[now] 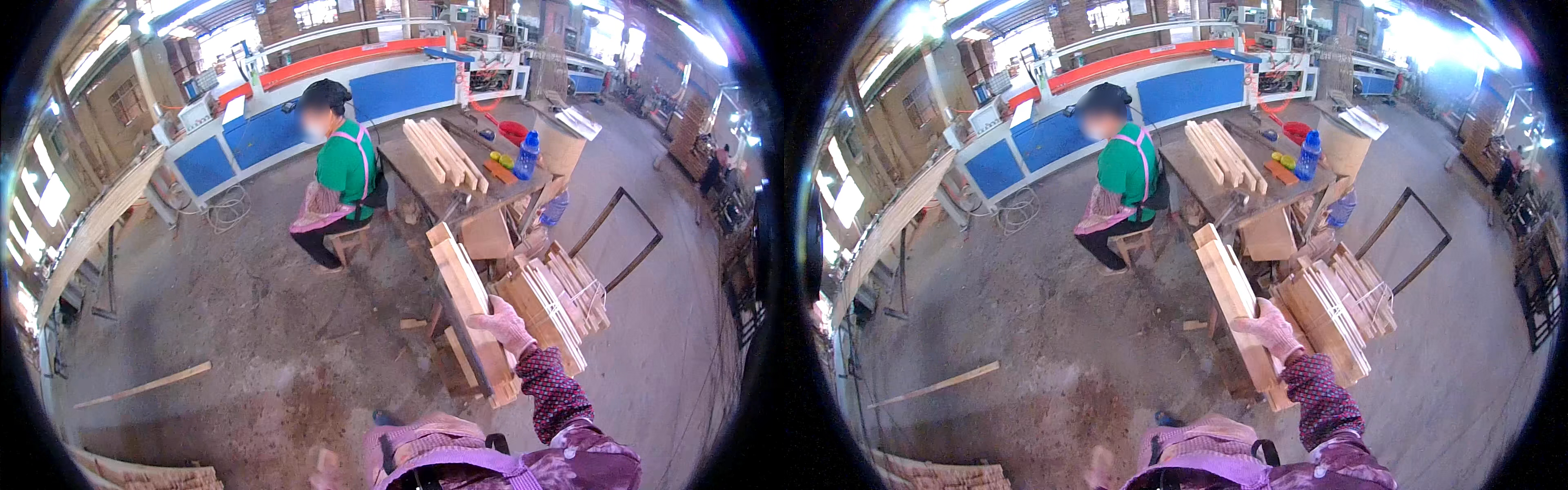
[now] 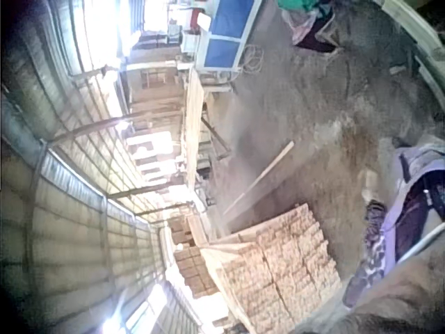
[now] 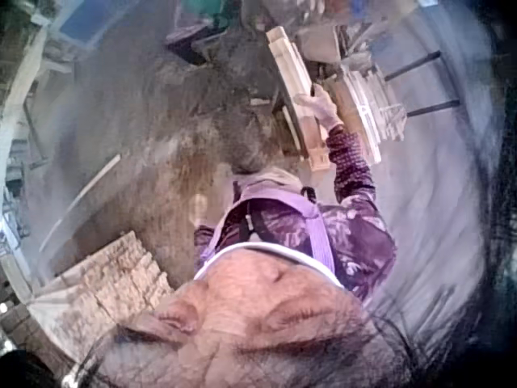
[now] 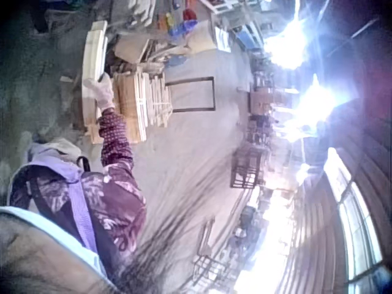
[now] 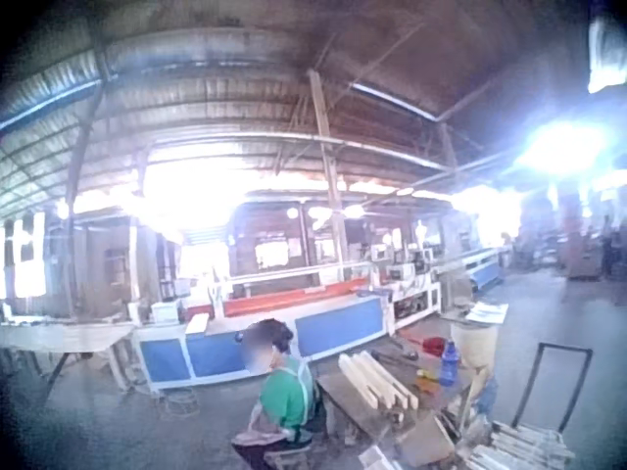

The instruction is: The person assembles small wooden pieces by hand, using a hammer to join them together. They then carry the assembled parts and a larger wooden board through the workshop, placing them on a workbench.

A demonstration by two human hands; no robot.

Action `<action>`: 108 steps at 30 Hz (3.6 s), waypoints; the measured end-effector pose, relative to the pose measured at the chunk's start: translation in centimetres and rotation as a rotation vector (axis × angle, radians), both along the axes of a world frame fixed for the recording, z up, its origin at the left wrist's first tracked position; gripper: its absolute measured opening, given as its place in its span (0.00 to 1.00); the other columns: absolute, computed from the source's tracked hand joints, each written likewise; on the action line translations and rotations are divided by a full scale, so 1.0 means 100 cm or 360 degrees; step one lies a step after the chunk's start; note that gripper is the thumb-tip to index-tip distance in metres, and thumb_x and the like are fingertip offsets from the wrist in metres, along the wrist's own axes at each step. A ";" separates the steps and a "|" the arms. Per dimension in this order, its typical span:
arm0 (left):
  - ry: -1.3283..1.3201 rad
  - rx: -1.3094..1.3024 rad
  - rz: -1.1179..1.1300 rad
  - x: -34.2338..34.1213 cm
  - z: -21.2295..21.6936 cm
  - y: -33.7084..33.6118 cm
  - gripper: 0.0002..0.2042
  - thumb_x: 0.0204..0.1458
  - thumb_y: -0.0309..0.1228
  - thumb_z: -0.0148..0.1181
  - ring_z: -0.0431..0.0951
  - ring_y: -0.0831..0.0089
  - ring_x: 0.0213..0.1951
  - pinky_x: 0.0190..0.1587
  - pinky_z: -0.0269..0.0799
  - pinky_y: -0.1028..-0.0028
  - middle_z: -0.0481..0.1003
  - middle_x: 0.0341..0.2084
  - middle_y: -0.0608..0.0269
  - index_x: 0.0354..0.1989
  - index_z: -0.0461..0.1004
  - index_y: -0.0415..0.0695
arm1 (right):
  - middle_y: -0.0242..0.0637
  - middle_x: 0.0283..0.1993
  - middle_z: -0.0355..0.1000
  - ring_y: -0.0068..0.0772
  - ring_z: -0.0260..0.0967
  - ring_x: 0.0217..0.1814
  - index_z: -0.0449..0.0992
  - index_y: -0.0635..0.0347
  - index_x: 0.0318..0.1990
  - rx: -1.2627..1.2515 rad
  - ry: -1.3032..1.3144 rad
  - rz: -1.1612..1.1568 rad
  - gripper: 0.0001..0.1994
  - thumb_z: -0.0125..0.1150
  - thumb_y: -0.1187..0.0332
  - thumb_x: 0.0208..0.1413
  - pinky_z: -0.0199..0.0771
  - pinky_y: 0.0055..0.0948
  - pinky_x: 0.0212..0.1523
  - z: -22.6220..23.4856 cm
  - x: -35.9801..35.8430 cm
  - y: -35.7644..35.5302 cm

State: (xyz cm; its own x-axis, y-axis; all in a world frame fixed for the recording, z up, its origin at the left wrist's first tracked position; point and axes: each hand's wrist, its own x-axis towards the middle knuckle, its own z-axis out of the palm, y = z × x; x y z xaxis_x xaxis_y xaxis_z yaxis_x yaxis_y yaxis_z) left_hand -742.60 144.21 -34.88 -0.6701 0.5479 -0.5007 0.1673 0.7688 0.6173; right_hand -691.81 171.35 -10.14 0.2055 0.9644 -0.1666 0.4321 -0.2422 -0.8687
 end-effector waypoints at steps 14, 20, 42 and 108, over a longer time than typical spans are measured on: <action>-0.0270 0.0523 -0.0043 -0.157 -0.005 0.410 0.12 0.50 0.22 0.61 0.77 0.70 0.35 0.39 0.74 0.71 0.79 0.36 0.58 0.44 0.74 0.35 | 0.51 0.48 0.75 0.49 0.74 0.52 0.71 0.62 0.49 -0.0301 -0.0659 -0.0190 0.36 0.72 0.46 0.36 0.72 0.39 0.53 -0.014 -0.056 0.408; -0.0049 -0.0154 -0.0294 -0.036 0.053 0.497 0.12 0.52 0.25 0.60 0.78 0.69 0.37 0.41 0.75 0.68 0.79 0.37 0.56 0.44 0.73 0.33 | 0.50 0.53 0.72 0.48 0.71 0.58 0.68 0.62 0.52 -0.0444 -0.0979 -0.0337 0.37 0.70 0.47 0.36 0.73 0.42 0.55 -0.032 -0.040 0.613; -0.0084 -0.0477 -0.0443 -0.003 0.132 0.719 0.18 0.55 0.32 0.59 0.79 0.67 0.43 0.43 0.75 0.63 0.79 0.41 0.53 0.48 0.72 0.30 | 0.44 0.47 0.71 0.37 0.71 0.46 0.70 0.64 0.51 0.0089 -0.3770 -0.0794 0.17 0.53 0.63 0.58 0.74 0.41 0.42 -0.121 0.025 0.794; -0.0612 0.0206 -0.0288 -0.007 0.086 0.563 0.19 0.41 0.27 0.67 0.72 0.73 0.29 0.31 0.71 0.72 0.71 0.28 0.65 0.41 0.69 0.38 | 0.51 0.49 0.75 0.52 0.68 0.59 0.73 0.58 0.56 -0.0602 -0.1291 -0.1128 0.26 0.60 0.53 0.53 0.67 0.42 0.60 -0.094 0.066 0.373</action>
